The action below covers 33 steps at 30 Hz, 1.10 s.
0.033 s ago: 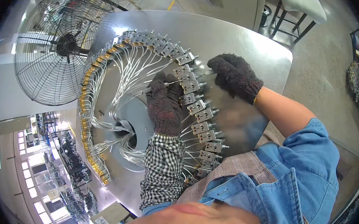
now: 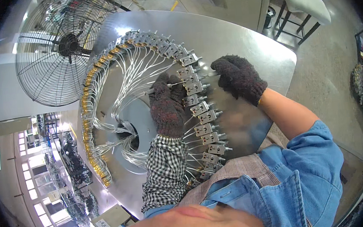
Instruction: Assembling or adjusting small electronic components on a circular metal fixture.
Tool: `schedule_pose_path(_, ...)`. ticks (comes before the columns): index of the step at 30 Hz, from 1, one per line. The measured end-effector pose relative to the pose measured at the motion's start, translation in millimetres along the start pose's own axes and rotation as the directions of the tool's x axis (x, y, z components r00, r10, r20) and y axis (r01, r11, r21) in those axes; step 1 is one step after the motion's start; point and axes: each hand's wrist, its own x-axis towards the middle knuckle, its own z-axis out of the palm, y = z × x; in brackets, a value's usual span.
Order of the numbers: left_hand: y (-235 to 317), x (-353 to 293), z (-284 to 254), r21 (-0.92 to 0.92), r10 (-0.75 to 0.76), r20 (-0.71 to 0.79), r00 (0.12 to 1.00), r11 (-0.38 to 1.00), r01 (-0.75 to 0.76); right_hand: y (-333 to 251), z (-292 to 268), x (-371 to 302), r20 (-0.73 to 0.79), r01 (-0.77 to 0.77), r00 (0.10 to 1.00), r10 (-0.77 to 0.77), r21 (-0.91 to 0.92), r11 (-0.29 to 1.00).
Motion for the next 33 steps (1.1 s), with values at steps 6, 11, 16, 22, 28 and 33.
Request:
schedule_pose_path(6,-4,6,-7,-0.004,0.025,0.120,0.992,1.000,-0.025,-6,-4,-2,0.045,0.036,0.998,-0.036,-0.009,0.999)
schedule_pose_path(11,-3,7,-4,0.016,0.003,0.063,0.998,1.000,-0.005,1,5,6,-0.080,0.140,0.987,-0.137,0.035,0.989)
schedule_pose_path(16,-5,11,-10,0.010,-0.022,0.097,0.995,1.000,0.021,17,-17,20,0.047,0.336,0.931,-0.363,-0.500,0.798)
schedule_pose_path(22,2,5,-3,0.224,-0.044,0.061,0.997,0.974,0.030,0,-2,11,0.041,0.296,0.942,-0.332,-0.564,0.771)
schedule_pose_path(28,-6,9,-12,0.134,0.037,0.199,0.979,0.989,-0.065,11,-18,13,0.197,0.455,0.886,-0.420,-0.545,0.704)
schedule_pose_path(33,-4,7,-14,0.109,0.014,0.144,0.989,0.994,-0.030,-8,-6,-1,0.086,-0.064,0.994,0.072,-0.095,0.993)
